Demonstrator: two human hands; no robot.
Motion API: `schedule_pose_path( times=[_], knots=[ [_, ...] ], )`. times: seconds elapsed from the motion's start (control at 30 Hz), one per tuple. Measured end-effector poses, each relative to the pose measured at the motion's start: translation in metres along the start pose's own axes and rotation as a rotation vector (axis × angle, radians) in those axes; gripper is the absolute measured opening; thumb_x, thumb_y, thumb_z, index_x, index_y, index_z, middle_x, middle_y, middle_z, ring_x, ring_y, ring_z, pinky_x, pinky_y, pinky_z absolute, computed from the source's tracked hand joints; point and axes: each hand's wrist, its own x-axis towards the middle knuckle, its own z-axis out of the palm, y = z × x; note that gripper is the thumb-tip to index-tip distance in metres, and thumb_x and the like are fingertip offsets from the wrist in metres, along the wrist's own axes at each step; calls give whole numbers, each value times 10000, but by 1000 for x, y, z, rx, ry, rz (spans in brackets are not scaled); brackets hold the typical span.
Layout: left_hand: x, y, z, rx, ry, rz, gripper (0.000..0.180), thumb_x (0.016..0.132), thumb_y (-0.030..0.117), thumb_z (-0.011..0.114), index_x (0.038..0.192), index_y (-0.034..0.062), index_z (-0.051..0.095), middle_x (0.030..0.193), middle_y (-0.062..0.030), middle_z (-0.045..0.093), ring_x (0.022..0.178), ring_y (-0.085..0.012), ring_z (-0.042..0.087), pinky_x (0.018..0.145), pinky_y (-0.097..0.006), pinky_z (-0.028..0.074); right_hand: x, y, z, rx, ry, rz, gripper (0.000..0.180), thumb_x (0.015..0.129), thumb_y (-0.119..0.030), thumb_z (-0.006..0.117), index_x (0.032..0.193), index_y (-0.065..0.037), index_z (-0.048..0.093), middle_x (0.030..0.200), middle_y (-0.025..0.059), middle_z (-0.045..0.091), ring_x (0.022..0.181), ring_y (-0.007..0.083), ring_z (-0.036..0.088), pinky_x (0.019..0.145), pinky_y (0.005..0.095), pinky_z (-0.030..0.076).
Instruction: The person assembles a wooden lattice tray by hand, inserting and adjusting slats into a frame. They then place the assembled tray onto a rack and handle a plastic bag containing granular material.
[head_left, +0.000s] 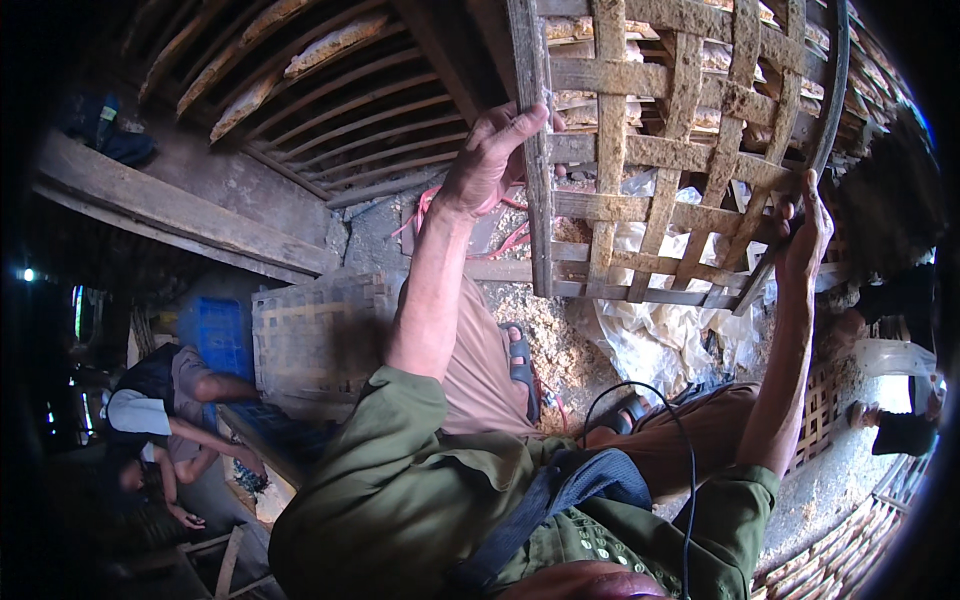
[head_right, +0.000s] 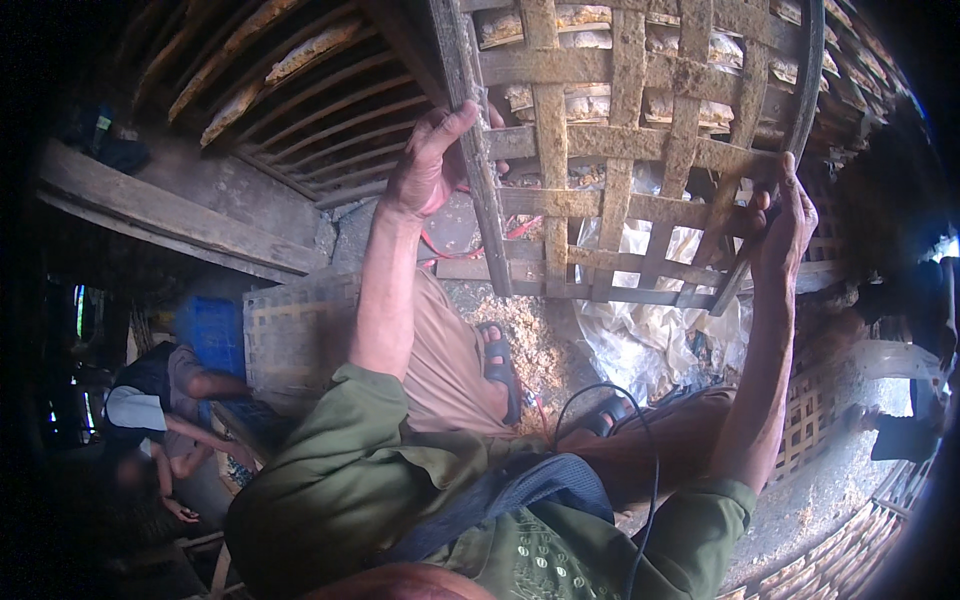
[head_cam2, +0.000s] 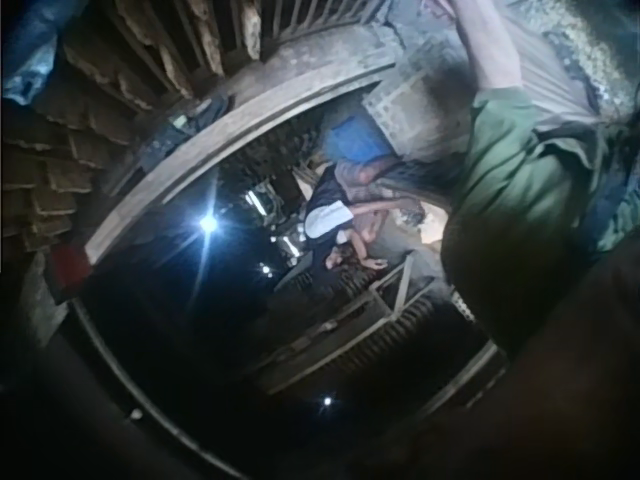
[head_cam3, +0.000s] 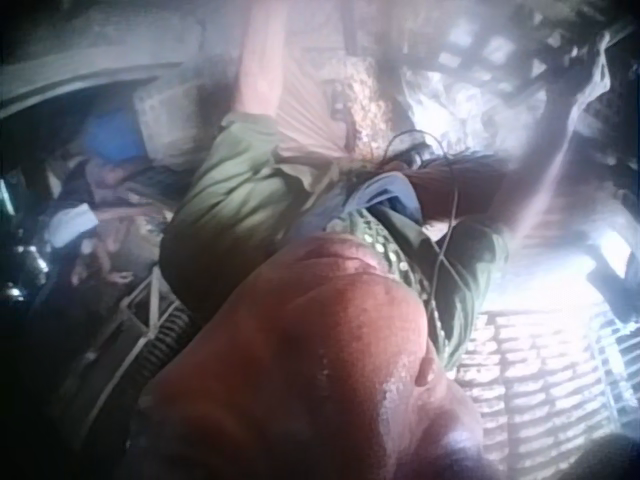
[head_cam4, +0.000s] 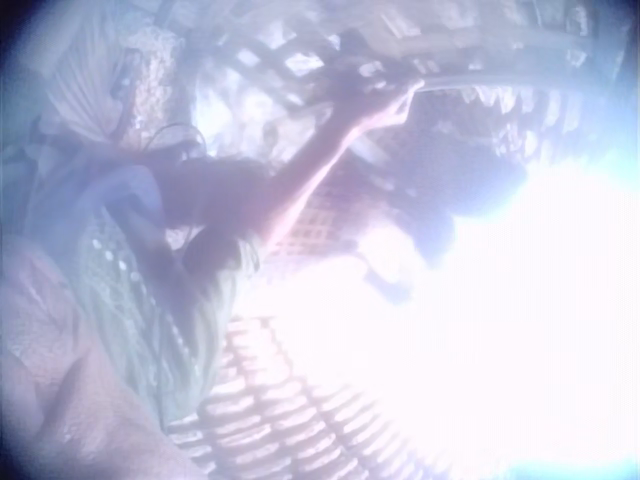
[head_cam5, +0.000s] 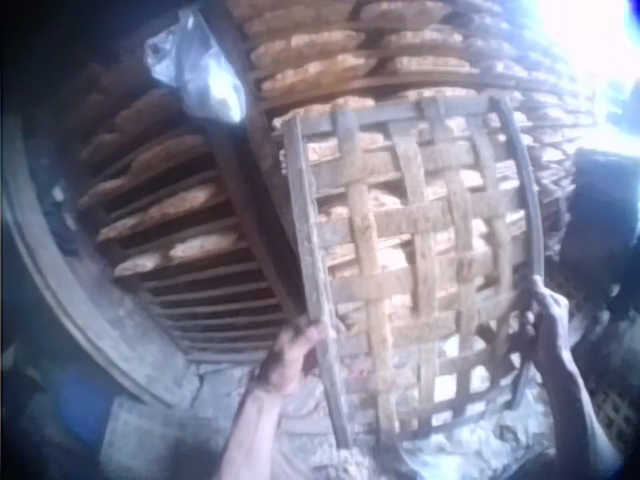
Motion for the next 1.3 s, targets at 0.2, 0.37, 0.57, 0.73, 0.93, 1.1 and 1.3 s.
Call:
schedule_pose_path(
  times=[0.2, 0.37, 0.57, 0.73, 0.93, 1.1, 1.3],
  knots=[
    [7, -18, 3, 367, 65, 165, 329, 963, 81, 840, 1238, -19, 692, 1140, -118, 766, 987, -190, 784, 942, -357, 645, 2, -4, -3, -8, 0, -54, 269, 1096, -369, 742, 1105, -101, 722, 756, -19, 591, 608, 47, 529, 486, 198, 359],
    [11, -36, -8, 786, 159, 78, 356, 938, 109, 866, 1233, -11, 705, 1162, -120, 771, 987, -181, 778, 948, -386, 642, 2, 2, -6, -5, -47, -93, 287, 1096, -374, 744, 1121, -89, 775, 797, -31, 638, 609, 21, 538, 471, 175, 378],
    [1, -1, 10, 246, -150, -150, 424, 988, 315, 811, 1276, 9, 757, 1137, -117, 755, 970, -130, 687, 779, -327, 579, 2, -8, -11, -29, 28, -35, 312, 1082, -409, 757, 1092, -98, 767, 795, -41, 629, 614, 28, 548, 486, 176, 400],
    [-3, -2, 1, -194, -290, -35, 507, 997, 402, 831, 1313, 21, 727, 1176, -99, 755, 1010, -127, 706, 829, -288, 619, 8, -9, -9, 110, 87, 59, 327, 1070, -432, 764, 1112, -110, 731, 823, -34, 612, 632, 38, 542, 494, 182, 421],
    [4, -24, -1, -229, -367, 54, 645, 926, 499, 894, 1265, 7, 651, 1063, -76, 613, 974, -206, 710, 730, -446, 711, 10, -13, -17, 162, 8, 48, 312, 1065, -425, 769, 1112, -123, 703, 858, -29, 605, 664, 35, 535, 525, 196, 469],
    [-1, -22, 13, -303, -375, 41, 659, 923, 578, 878, 1217, 32, 654, 1082, -75, 642, 952, -172, 708, 790, -376, 655, 9, -15, -18, 147, 22, 32, 315, 1067, -420, 767, 1152, -120, 725, 880, -26, 633, 679, 33, 547, 533, 194, 464],
    [0, -23, 12, -190, -296, -25, 801, 897, 772, 776, 1167, 32, 636, 990, -79, 655, 854, -204, 740, 770, -383, 636, 12, -11, -20, 145, -8, 41, 333, 1065, -432, 768, 1170, -118, 733, 891, -30, 647, 701, 33, 562, 523, 179, 395]
  ],
)
